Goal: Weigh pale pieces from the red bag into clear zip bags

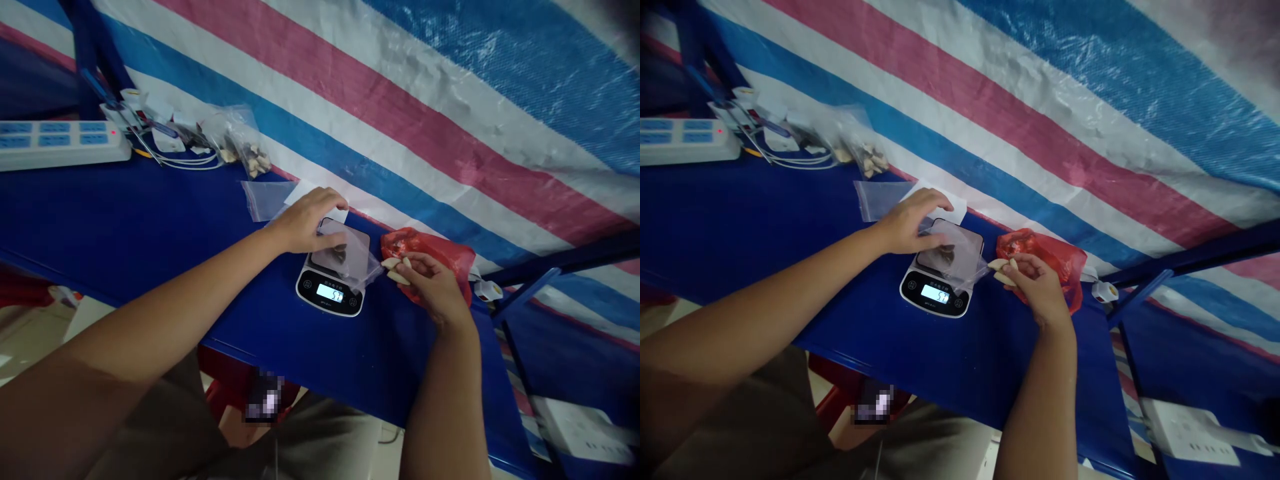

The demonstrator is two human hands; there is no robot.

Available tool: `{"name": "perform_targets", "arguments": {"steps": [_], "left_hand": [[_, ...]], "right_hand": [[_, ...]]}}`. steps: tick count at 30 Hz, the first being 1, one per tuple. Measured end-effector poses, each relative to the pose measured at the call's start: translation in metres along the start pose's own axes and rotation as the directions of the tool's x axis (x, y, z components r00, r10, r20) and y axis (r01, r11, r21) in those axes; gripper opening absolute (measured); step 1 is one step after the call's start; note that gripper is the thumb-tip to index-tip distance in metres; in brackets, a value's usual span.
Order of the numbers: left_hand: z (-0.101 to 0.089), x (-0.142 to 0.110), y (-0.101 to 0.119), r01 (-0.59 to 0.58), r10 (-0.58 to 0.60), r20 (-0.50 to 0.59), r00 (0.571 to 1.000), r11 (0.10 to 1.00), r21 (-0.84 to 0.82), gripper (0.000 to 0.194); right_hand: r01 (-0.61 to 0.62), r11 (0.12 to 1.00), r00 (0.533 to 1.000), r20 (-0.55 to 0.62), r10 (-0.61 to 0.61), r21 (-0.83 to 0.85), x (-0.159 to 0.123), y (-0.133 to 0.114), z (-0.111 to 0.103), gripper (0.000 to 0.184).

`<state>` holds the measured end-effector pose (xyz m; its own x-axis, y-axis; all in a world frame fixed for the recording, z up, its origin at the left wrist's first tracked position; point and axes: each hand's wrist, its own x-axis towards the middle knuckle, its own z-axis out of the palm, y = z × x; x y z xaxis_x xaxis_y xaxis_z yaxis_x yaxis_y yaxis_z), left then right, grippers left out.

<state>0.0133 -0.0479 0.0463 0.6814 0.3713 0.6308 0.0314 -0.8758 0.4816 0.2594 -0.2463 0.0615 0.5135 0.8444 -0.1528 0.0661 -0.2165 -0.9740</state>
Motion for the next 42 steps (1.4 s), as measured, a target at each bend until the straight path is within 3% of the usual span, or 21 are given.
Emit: {"name": "perform_targets", "arguments": {"steps": [4, 8, 12, 18, 25, 30, 34, 38, 42], "left_hand": [[0.013, -0.003, 0.015, -0.102, 0.093, 0.179, 0.979, 0.994, 0.043, 0.064], [0.024, -0.006, 0.020, -0.125, 0.113, 0.211, 0.971, 0.991, 0.044, 0.087], [0.022, -0.006, 0.028, -0.161, 0.153, 0.265, 0.952, 0.987, 0.009, 0.103], [0.030, -0.009, 0.046, -0.151, 0.162, 0.428, 0.889, 0.987, -0.059, 0.113], [0.055, -0.005, 0.046, -0.287, 0.294, 0.333, 0.896, 0.955, -0.072, 0.095], [0.058, 0.000, 0.051, -0.322, 0.289, 0.362, 0.886, 0.946, 0.033, 0.087], [0.061, -0.001, 0.053, -0.247, 0.205, 0.314, 0.927, 0.964, 0.100, 0.077], [0.065, -0.002, 0.054, -0.167, 0.136, 0.224, 0.965, 0.977, 0.129, 0.067], [0.062, 0.000, 0.057, -0.121, 0.088, 0.238, 0.967, 0.984, 0.131, 0.079]], "right_hand": [[-0.006, 0.996, 0.998, 0.059, 0.012, -0.091, -0.001, -0.001, 0.000, 0.046], [-0.007, 0.989, 0.997, 0.076, 0.019, -0.149, -0.003, -0.003, -0.005, 0.047], [-0.052, 0.972, 0.996, 0.054, 0.066, -0.230, -0.013, -0.011, -0.015, 0.047], [-0.099, 0.947, 0.932, 0.305, 0.195, -0.306, -0.022, -0.016, -0.013, 0.043], [-0.051, 0.961, 0.867, 0.466, 0.178, -0.273, -0.020, -0.015, 0.009, 0.037], [-0.005, 0.984, 0.917, 0.392, 0.076, -0.178, -0.016, -0.012, 0.011, 0.036], [-0.014, 0.997, 0.961, 0.274, 0.035, -0.078, -0.013, -0.011, 0.015, 0.035], [-0.040, 0.999, 0.968, 0.247, 0.048, -0.037, -0.014, -0.013, 0.017, 0.035], [-0.063, 0.997, 0.975, 0.211, 0.069, -0.033, -0.017, -0.018, 0.011, 0.035]]}}
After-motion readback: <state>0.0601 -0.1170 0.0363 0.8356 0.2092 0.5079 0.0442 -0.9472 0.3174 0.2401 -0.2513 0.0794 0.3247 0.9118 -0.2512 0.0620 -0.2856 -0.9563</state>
